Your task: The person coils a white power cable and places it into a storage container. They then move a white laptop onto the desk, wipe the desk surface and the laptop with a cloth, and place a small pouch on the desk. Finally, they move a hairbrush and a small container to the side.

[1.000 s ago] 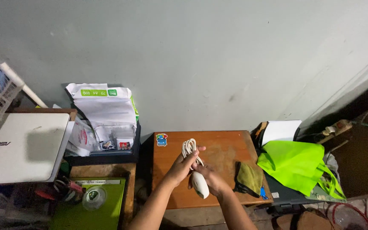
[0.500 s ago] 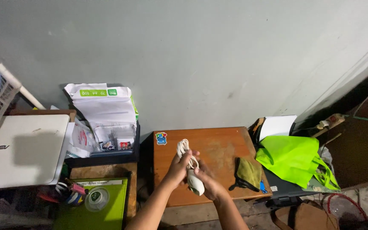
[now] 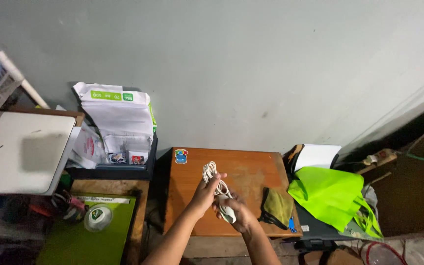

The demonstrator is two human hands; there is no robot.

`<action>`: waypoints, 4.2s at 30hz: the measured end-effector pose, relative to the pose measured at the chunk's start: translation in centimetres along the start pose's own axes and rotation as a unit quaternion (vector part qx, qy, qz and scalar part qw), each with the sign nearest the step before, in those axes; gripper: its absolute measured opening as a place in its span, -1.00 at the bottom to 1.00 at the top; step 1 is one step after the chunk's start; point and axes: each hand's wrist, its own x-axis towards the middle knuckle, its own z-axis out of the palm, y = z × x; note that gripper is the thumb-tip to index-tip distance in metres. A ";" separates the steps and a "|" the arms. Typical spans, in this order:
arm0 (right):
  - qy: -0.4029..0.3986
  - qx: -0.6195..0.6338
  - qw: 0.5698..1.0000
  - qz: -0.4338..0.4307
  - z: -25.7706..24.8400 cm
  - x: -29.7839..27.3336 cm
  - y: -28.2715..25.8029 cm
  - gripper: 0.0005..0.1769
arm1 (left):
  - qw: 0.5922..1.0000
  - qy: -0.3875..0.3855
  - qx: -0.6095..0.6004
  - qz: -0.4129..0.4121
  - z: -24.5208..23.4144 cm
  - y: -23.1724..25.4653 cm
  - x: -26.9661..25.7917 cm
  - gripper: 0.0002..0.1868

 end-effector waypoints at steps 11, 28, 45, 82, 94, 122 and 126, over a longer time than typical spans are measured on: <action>-0.093 0.045 0.987 0.122 -1.1 -0.4 -4.4 -0.41 | 0.999 0.030 -0.033 -0.030 3.4 0.3 -0.8 -0.43; -0.072 0.027 0.987 0.144 1.4 3.5 -0.2 -0.47 | 0.999 0.024 -0.039 -0.009 -4.2 -1.3 -0.1 -0.43; -0.067 -0.163 0.981 0.081 14.0 17.5 9.3 -0.74 | 0.993 0.084 -0.085 -0.022 -24.8 -1.6 3.4 -0.47; -0.202 -0.894 0.289 -0.277 20.3 42.3 21.0 -0.61 | 0.886 0.411 0.200 0.076 -49.3 -9.4 16.9 -0.38; -0.196 -0.815 0.496 -0.227 17.5 40.7 23.0 -0.50 | 0.717 0.366 0.572 0.159 -47.6 -11.3 14.3 -0.53; -0.194 -0.806 0.480 -0.285 13.8 34.2 21.0 -0.12 | 0.724 0.254 0.633 -0.103 -43.5 -6.5 10.5 -0.18; -0.184 -0.777 0.541 -0.265 13.4 33.0 18.4 -0.34 | 0.718 0.241 0.638 -0.139 -41.2 -4.5 9.8 -0.14</action>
